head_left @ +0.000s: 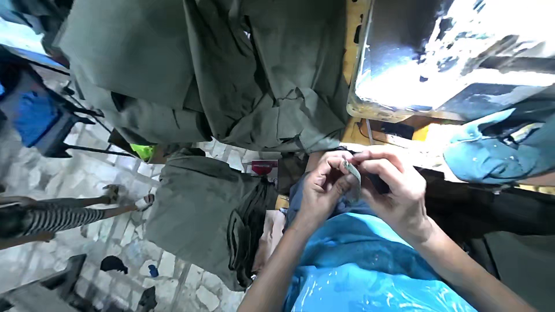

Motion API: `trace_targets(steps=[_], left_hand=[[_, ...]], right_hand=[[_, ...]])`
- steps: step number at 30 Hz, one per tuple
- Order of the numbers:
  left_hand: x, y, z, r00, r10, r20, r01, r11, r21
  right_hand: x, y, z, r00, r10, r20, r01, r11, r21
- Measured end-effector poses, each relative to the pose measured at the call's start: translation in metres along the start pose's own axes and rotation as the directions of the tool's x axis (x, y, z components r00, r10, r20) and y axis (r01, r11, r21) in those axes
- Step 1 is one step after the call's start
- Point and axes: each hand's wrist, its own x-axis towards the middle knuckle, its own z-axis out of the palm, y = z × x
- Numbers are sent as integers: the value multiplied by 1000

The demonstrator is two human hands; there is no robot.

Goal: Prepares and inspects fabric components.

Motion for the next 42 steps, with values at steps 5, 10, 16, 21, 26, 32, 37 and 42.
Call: trace_targets(steps=[5, 10, 16, 21, 26, 32, 37, 42], left_hand=[[13, 9, -9, 979, -199, 40, 202, 971, -126], [5, 2, 3, 940, -340, 31, 331, 884, -332], [-4, -6, 19, 983, -126, -133, 118, 991, -63], [10, 20, -21, 998, 54, 18, -57, 939, 338], [32, 62, -34, 919, -338, 202, 193, 834, 517], [28, 60, -41, 956, -272, 109, 106, 668, 737], [23, 54, -33, 993, -45, 113, -75, 508, 858], [16, 58, -46, 783, 160, 601, -621, 156, 768]], right_hand=[[1, 11, -2, 991, 114, 70, -127, 969, 214], [-4, 9, -5, 990, 129, 54, -137, 972, 190], [-7, 6, 3, 993, 56, -103, -63, 996, -67], [9, 23, -20, 956, 266, 120, -292, 873, 392], [21, 49, -14, 749, 343, 567, -652, 235, 720], [27, 29, -16, 675, 446, 587, -737, 436, 516], [29, 3, -10, 797, 386, 465, -503, 850, 156], [37, 5, -20, 548, 543, 636, -834, 418, 361]])
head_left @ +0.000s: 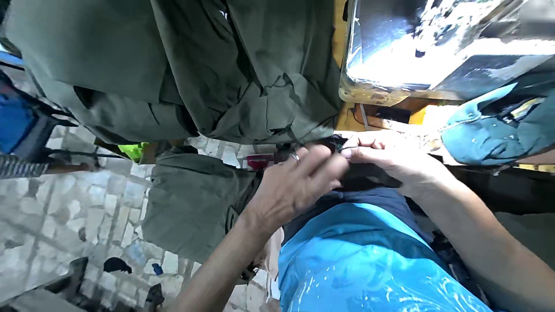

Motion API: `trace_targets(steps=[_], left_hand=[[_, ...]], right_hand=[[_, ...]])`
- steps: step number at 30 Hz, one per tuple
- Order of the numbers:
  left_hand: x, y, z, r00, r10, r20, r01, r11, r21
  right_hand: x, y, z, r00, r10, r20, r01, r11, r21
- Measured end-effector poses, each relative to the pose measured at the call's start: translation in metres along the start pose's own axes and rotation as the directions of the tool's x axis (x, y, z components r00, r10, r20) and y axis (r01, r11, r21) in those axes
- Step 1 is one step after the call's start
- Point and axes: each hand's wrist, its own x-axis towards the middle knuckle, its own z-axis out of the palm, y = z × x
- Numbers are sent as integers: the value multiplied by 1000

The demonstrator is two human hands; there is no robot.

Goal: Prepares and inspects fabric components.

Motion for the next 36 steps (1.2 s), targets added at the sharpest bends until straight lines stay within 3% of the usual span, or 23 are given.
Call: trace_targets(steps=[2, 4, 5, 7, 9, 11, 13, 20, 22, 24, 26, 28, 29, 31, 33, 36], left_hand=[[-2, -4, -3, 966, 258, 25, -258, 952, 162], [-4, -10, 0, 945, 327, 0, -323, 932, 167], [-4, -13, 3, 963, 267, -28, -264, 961, 87], [-2, -15, 9, 998, 13, -63, -27, 975, -222], [1, -12, 14, 967, -256, 4, 220, 822, -524], [3, -7, 20, 897, -436, 67, 360, 636, -682], [4, -2, 24, 842, -528, 107, 433, 544, -719], [8, -1, 26, 803, -575, 156, 501, 510, -699], [8, 0, 25, 796, -589, 140, 537, 579, -614], [7, -1, 24, 802, -590, 98, 551, 666, -503], [5, -3, 24, 808, -585, 74, 543, 690, -478], [4, -4, 26, 798, -595, 95, 538, 633, -556], [3, -4, 27, 788, -605, 113, 536, 585, -609], [0, -3, 28, 776, -617, 133, 516, 499, -696], [-2, -3, 27, 772, -619, 141, 514, 478, -712], [-4, -3, 26, 774, -623, 114, 523, 528, -670]], right_hand=[[-3, -1, 1, 995, 96, 32, -98, 992, 75], [-2, 3, 4, 993, 118, -17, -117, 992, 43], [-2, 5, 5, 994, 101, -42, -100, 995, 12], [-4, 8, 6, 996, 16, -86, -20, 999, -47], [-6, 10, 7, 991, -41, -124, 34, 998, -61], [-6, 11, 6, 991, -54, -125, 47, 997, -59], [-5, 13, 5, 988, -92, -127, 85, 994, -62], [-5, 17, 4, 953, -277, -124, 241, 940, -243], [-3, 17, 1, 927, -368, -78, 302, 852, -427], [-2, 16, -2, 900, -436, 8, 307, 620, -722], [-1, 18, -3, 893, -448, 40, 275, 472, -837], [1, 18, -4, 908, -418, 12, 283, 594, -753], [1, 16, -5, 921, -390, 8, 304, 704, -642], [2, 14, -6, 927, -373, 34, 347, 822, -451], [3, 15, -5, 917, -396, 47, 386, 852, -355], [4, 17, -3, 900, -434, 40, 411, 812, -414]])
